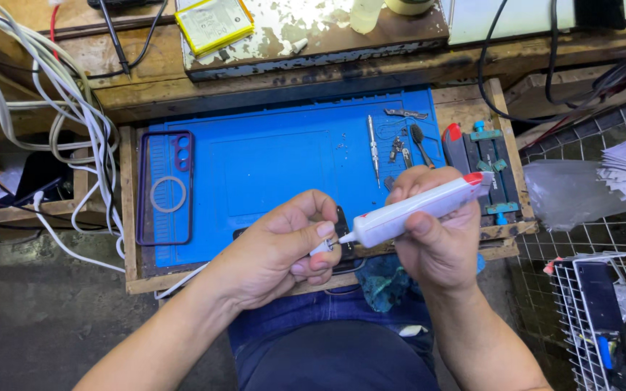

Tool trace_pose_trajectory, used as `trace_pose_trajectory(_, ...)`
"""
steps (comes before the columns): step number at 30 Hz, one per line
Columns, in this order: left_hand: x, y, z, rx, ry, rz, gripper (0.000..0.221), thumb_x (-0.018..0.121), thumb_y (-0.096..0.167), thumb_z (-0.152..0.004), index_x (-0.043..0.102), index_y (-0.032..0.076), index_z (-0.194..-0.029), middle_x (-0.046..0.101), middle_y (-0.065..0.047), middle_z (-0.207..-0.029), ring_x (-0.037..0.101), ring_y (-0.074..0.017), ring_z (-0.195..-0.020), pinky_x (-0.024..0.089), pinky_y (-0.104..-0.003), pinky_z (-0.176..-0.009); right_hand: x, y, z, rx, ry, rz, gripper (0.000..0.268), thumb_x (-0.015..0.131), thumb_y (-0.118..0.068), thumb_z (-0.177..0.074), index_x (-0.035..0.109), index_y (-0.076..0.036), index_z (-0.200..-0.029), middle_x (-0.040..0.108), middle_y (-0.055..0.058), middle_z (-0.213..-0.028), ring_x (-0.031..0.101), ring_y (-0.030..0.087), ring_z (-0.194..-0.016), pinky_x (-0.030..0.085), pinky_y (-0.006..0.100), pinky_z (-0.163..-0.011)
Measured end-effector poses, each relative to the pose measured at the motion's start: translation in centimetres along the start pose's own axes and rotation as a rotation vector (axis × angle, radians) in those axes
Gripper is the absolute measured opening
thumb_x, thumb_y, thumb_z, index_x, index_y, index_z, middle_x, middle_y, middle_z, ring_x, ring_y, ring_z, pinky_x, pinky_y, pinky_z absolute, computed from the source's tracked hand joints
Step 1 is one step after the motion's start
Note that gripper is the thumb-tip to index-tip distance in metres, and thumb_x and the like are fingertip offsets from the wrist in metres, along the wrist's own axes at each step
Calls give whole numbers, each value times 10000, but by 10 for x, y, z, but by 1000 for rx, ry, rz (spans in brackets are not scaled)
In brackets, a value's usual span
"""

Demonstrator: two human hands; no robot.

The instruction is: The person applies adhesive from a tube onto the internal frame of a disassembled smartphone. They then align and press the screen assembly back onto the phone body, securing the components together.

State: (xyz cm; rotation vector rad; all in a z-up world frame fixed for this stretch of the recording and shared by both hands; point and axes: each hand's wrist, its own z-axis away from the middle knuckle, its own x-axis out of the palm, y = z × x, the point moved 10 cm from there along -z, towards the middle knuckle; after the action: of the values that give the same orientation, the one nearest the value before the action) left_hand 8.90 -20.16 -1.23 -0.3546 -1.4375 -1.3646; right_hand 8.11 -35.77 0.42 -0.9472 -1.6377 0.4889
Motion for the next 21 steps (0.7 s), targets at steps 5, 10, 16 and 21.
trace_pose_trajectory(5,-39,13,17,97,123,-162,127,608,171,-1052,518,94,-1099,516,15,-728,423,-52,-612,377,-241,-593,-45,-15,-14,-10,80,-157,257,784,-244,-1028,622,-74,-1134,638,66,-1008,617,140,-819,525,269,-729)
trace_pose_trajectory(10,-96,71,22,359,582,-1099,137,606,199,-1002,578,77,-1058,677,-32,-801,630,-132,-740,491,-280,-659,-88,3,-13,56,265,-168,262,759,-313,-1010,621,-113,-1108,642,3,-998,527,73,-744,441,236,-665)
trace_pose_trajectory(16,-55,90,6,655,658,-1888,227,700,168,-924,644,36,-1100,698,-134,-1052,662,-347,-997,494,-461,-829,-72,32,-13,159,214,-299,273,742,-330,-1030,626,-86,-1072,628,5,-899,536,83,-733,446,259,-661)
trace_pose_trajectory(21,-5,77,10,815,588,-1973,285,690,158,-915,641,31,-1165,669,-147,-1190,621,-349,-1132,451,-484,-971,-73,56,-9,297,310,-357,292,709,-355,-987,627,-85,-1063,671,47,-940,549,82,-705,437,249,-620)
